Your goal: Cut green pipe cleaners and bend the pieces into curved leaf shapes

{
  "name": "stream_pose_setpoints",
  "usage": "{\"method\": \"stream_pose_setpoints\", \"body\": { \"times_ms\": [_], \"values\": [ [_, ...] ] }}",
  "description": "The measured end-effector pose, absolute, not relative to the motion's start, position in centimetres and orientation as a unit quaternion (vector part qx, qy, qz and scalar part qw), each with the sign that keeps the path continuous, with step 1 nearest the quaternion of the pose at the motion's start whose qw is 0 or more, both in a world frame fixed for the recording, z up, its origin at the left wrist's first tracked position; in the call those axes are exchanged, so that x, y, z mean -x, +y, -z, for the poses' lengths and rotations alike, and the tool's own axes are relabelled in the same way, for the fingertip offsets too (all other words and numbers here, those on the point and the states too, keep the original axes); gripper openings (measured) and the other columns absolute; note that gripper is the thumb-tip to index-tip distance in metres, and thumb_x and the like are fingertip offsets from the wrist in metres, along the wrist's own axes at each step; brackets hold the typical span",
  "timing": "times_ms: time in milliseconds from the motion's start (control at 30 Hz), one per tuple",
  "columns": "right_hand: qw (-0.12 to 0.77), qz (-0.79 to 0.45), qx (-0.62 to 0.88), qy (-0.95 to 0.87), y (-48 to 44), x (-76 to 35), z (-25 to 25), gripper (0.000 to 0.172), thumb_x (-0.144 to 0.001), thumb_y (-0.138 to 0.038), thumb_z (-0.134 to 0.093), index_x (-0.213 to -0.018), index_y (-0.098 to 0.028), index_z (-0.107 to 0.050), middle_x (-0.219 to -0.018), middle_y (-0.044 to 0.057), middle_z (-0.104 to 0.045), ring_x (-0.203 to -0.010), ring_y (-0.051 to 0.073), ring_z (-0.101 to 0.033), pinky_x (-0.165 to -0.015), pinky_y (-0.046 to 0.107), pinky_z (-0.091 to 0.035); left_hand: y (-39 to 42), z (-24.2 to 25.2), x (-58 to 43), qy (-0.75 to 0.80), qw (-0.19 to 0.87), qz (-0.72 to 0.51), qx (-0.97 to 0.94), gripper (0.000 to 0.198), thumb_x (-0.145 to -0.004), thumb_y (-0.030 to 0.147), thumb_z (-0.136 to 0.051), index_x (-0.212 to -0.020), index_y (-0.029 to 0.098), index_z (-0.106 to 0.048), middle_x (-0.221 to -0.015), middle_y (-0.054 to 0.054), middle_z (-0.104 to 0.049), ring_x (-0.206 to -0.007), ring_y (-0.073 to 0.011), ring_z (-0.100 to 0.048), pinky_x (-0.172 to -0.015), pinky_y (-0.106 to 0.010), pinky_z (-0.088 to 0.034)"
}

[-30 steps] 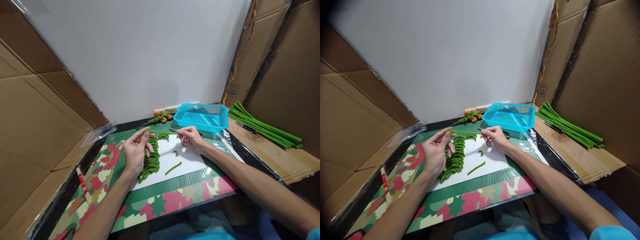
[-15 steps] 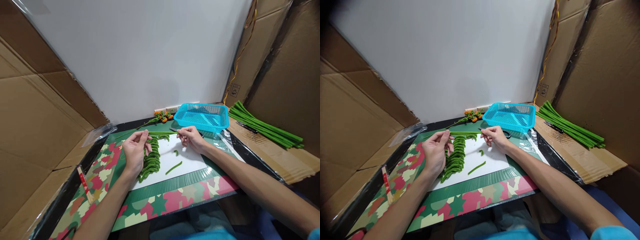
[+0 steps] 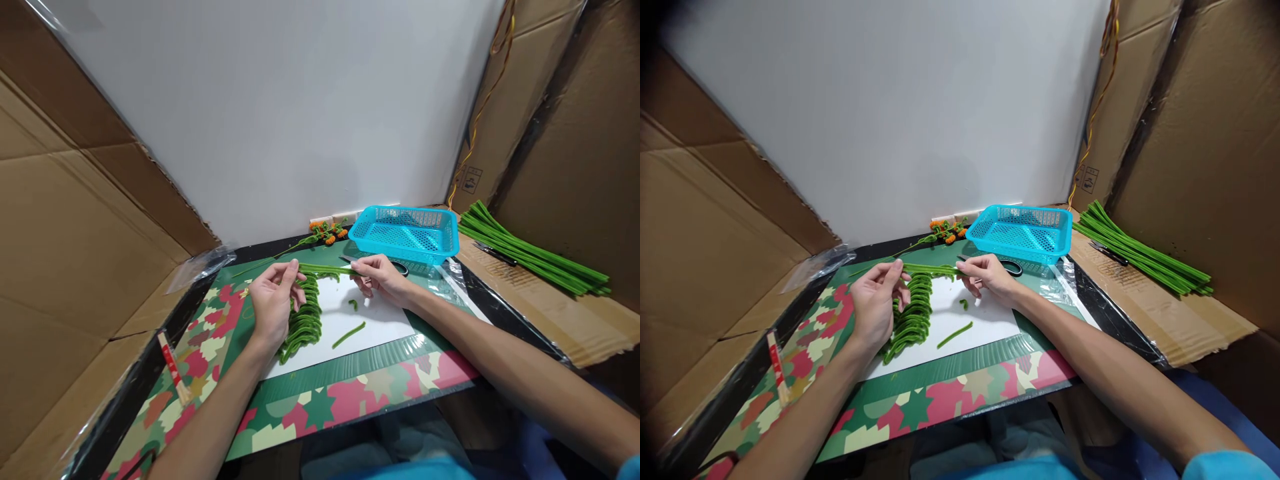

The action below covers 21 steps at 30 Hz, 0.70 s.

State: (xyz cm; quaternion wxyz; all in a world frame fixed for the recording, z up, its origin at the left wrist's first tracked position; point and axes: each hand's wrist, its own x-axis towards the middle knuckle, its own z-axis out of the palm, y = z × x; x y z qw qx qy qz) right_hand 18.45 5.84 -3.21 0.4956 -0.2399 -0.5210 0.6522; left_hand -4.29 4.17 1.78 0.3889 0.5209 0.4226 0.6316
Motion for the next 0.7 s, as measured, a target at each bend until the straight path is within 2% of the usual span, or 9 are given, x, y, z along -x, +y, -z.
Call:
{"method": "stream_pose_setpoints", "body": {
  "times_ms": [167,400,567,700],
  "values": [
    [0.486,-0.627,0.26,-0.55,5.92,-18.47,3.48,0.041,-0.09,-0.052,-0.079,-0.073,-0.016,-0.069,-0.052,-0.005,-0.058,-0.039,0.006,-0.048,-0.043,0.022,-0.03,4.2,-1.73,4.34,0.42,0.383,-0.633,-0.526,0.04,-0.079,0.048,-0.087,-0.075,0.015,-0.066,-0.065,0.002,-0.065,-0.033,-0.0069,-0.051,-0.027,-0.018,-0.033],
    [0.478,-0.615,0.267,-0.568,5.94,-18.19,3.65,0.039,-0.083,-0.053,-0.084,-0.074,-0.016,-0.072,-0.052,-0.005,-0.059,-0.039,0.007,-0.046,-0.042,0.022,-0.033,4.43,-1.34,4.42,0.404,0.375,-0.658,-0.513,0.04,-0.08,0.049,-0.087,-0.093,0.016,-0.069,-0.077,0.002,-0.067,-0.034,-0.0065,-0.053,-0.027,-0.017,-0.032],
    [0.478,-0.6,0.268,-0.583,5.82,-18.19,3.44,0.041,-0.082,-0.054,-0.084,-0.075,-0.016,-0.074,-0.052,-0.004,-0.059,-0.04,0.007,-0.046,-0.042,0.023,-0.035,4.03,-1.53,4.28,0.408,0.398,-0.632,-0.526,0.042,-0.082,0.053,-0.084,-0.095,0.015,-0.073,-0.079,0.0,-0.068,-0.035,-0.0073,-0.055,-0.028,-0.019,-0.034],
    [0.469,-0.576,0.291,-0.603,5.73,-18.09,3.36,0.042,-0.078,-0.055,-0.086,-0.076,-0.014,-0.076,-0.054,-0.002,-0.061,-0.041,0.008,-0.046,-0.041,0.023,-0.033,3.87,-1.82,4.28,0.417,0.44,-0.616,-0.503,0.043,-0.083,0.055,-0.082,-0.094,0.014,-0.076,-0.08,-0.001,-0.067,-0.036,-0.0055,-0.053,-0.03,-0.017,-0.03]
  ]
}}
